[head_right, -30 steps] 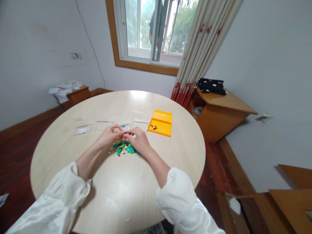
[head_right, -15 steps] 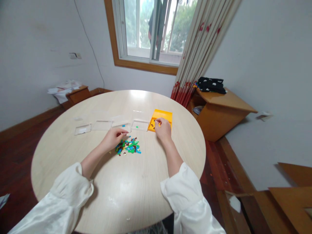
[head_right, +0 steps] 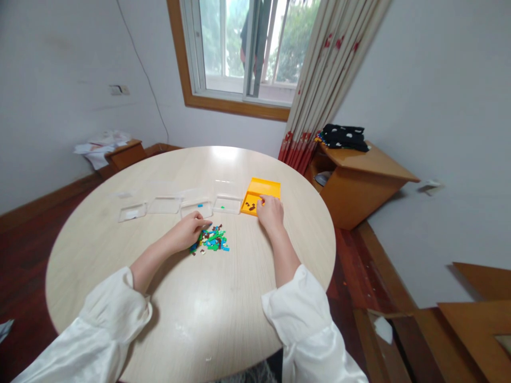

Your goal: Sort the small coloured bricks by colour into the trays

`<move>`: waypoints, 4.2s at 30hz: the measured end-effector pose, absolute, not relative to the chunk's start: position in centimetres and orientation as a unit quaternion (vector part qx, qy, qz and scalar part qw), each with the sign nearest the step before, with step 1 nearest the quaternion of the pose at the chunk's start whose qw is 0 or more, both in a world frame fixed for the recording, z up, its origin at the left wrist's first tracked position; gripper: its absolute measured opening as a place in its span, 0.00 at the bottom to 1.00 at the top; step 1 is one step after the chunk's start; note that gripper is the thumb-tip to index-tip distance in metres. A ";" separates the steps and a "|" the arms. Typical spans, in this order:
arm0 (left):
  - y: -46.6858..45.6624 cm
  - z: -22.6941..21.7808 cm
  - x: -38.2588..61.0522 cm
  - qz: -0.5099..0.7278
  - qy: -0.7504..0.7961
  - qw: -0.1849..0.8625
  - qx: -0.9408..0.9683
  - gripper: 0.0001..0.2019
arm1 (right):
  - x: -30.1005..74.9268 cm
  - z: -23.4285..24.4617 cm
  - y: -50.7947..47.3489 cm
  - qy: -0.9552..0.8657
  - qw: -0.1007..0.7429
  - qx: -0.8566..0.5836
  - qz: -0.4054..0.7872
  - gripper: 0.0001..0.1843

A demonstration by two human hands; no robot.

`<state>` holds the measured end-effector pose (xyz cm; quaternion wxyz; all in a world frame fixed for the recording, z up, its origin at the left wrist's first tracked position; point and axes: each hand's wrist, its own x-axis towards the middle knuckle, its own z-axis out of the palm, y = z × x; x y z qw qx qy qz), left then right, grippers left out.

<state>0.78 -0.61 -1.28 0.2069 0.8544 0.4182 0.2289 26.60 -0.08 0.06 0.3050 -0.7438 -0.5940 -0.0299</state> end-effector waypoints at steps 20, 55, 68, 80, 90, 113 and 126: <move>-0.6 -0.3 1.0 0.292 0.435 0.303 0.796 0.07 | 26.3 0.1 0.1 -0.599 0.316 -0.736 0.000 0.17; -0.2 2.4 0.0 0.507 0.493 0.539 0.458 0.10 | 24.7 0.8 -0.5 -0.609 0.298 -0.733 0.058 0.19; 0.0 2.4 0.1 0.538 0.508 0.503 0.446 0.05 | 21.8 0.5 -1.2 -0.681 0.382 -0.619 0.082 0.15; 0.3 1.8 0.2 0.546 0.509 0.501 0.438 0.05 | 21.1 1.9 -1.9 -0.676 0.443 -0.540 0.236 0.09; 0.1 2.2 -0.1 0.543 0.509 0.506 0.436 0.04 | 14.3 4.7 -9.8 -0.832 -0.147 -0.109 0.524 0.10; -0.1 2.3 -0.3 0.518 0.513 0.504 0.464 0.05 | 13.0 3.6 -10.4 -0.916 -0.113 -0.179 0.341 0.06; -0.5 2.2 0.1 0.448 0.481 0.568 0.495 0.09 | 15.1 3.2 -6.9 -0.841 0.206 -0.368 0.338 0.07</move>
